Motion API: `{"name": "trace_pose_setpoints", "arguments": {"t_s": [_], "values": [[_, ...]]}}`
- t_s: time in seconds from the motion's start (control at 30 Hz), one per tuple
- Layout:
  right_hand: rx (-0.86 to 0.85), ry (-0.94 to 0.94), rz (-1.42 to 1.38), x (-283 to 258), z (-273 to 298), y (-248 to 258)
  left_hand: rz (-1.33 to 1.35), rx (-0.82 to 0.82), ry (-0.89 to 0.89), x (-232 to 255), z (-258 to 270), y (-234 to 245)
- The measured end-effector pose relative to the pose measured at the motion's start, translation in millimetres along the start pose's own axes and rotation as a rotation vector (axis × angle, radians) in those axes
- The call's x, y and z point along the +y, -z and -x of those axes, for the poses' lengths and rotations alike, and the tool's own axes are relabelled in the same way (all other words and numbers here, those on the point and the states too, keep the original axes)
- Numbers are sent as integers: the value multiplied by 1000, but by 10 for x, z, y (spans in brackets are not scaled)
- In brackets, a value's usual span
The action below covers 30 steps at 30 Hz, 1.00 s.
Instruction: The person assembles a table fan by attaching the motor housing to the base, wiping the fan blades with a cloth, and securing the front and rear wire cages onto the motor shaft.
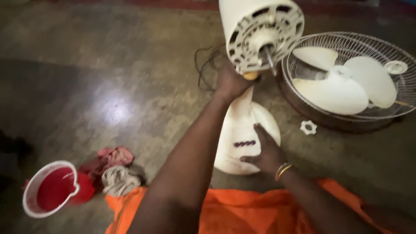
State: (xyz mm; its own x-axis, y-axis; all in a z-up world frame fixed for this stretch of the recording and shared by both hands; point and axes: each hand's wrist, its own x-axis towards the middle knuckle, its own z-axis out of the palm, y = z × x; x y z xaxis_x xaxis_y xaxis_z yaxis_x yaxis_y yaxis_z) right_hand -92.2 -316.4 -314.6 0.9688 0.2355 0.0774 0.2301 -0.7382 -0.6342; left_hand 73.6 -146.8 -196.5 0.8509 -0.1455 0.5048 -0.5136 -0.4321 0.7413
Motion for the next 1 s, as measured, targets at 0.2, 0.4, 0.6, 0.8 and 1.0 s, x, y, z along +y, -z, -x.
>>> {"name": "trace_pose_setpoints", "arguments": {"t_s": [0.2, 0.4, 0.6, 0.8, 1.0], "values": [[-31, 48, 95, 96, 47, -23, 80, 62, 136, -110, 33, -3], [-3, 21, 136, 43, 142, -12, -137, -56, 53, -170, -17, 60], [16, 16, 191, -62, 159, 61, -45, -49, 119, -89, 13, 138], [49, 47, 222, -89, 149, 94, -108, -46, 172, 128, 58, 218], [46, -19, 109, -93, 113, 103, -143, -59, 191, 183, 39, 188]]}}
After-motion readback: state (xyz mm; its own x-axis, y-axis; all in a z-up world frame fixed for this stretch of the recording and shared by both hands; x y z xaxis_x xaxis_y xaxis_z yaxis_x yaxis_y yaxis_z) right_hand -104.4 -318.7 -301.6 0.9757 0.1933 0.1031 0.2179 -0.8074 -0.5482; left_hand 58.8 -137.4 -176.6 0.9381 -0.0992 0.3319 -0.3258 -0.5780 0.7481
